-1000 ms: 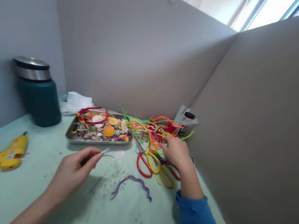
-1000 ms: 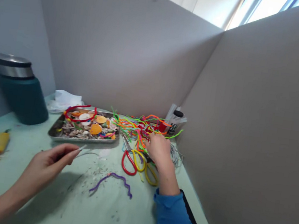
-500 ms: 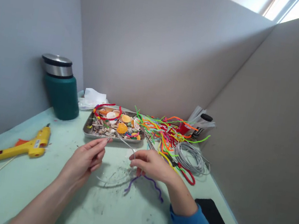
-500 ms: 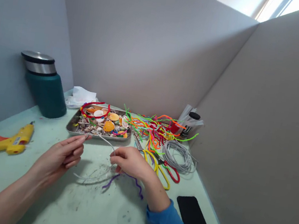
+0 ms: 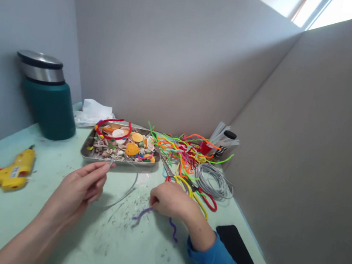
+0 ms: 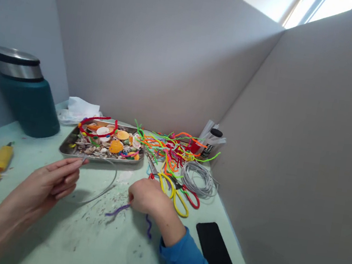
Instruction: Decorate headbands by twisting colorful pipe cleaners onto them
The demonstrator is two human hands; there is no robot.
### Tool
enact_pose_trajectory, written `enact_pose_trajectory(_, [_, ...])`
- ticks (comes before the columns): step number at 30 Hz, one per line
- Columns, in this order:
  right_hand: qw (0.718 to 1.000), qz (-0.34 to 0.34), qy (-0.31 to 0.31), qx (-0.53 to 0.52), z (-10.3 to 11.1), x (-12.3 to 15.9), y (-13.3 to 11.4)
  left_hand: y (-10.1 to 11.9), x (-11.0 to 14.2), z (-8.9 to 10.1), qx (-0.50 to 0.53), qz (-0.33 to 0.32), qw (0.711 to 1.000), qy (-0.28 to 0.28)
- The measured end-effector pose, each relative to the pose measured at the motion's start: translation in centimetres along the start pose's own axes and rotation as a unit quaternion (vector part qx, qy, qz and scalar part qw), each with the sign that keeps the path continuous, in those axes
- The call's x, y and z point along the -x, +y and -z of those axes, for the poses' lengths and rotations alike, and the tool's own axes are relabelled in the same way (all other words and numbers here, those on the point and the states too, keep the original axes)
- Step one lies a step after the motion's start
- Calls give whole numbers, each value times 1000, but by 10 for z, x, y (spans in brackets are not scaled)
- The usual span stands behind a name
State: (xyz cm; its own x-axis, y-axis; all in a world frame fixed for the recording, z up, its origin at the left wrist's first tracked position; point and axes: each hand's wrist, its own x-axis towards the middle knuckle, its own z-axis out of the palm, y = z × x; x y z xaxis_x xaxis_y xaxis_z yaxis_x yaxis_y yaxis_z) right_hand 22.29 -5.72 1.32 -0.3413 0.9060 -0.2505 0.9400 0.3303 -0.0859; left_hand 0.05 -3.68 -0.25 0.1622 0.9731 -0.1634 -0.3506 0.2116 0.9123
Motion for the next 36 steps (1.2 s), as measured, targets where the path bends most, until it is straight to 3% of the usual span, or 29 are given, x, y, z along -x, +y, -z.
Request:
enact_pose_trajectory(2, [1000, -18, 19, -16, 4, 2, 9, 0, 0, 0, 0, 10, 1000, 1])
enact_pose_trajectory(5, [991, -103, 76, -39, 11, 5, 32, 1, 1, 0, 9, 25, 1000, -4])
enact_pose_trajectory(10, [932, -251, 248, -79, 10, 2, 74, 0, 3, -1, 25, 55, 998, -19])
enact_pose_trajectory(16, [907, -349, 231, -52, 1, 3, 103, -6, 1, -3, -10, 119, 990, -79])
enact_pose_trajectory(24, [894, -372, 249, -37, 3, 2, 101, -7, -1, 0, 11, 137, 987, -89])
enact_pose_trajectory(28, [885, -363, 291, -31, 3, 0, 94, -8, 0, -1, 17, 145, 985, -97])
enact_pose_trajectory(33, [908, -232, 340, -72, 2, -12, 82, -19, -5, -5, -165, 118, 976, -83])
enact_pose_trajectory(36, [907, -200, 346, -131, 12, -25, 76, -28, -10, -6, -260, 97, 959, -65])
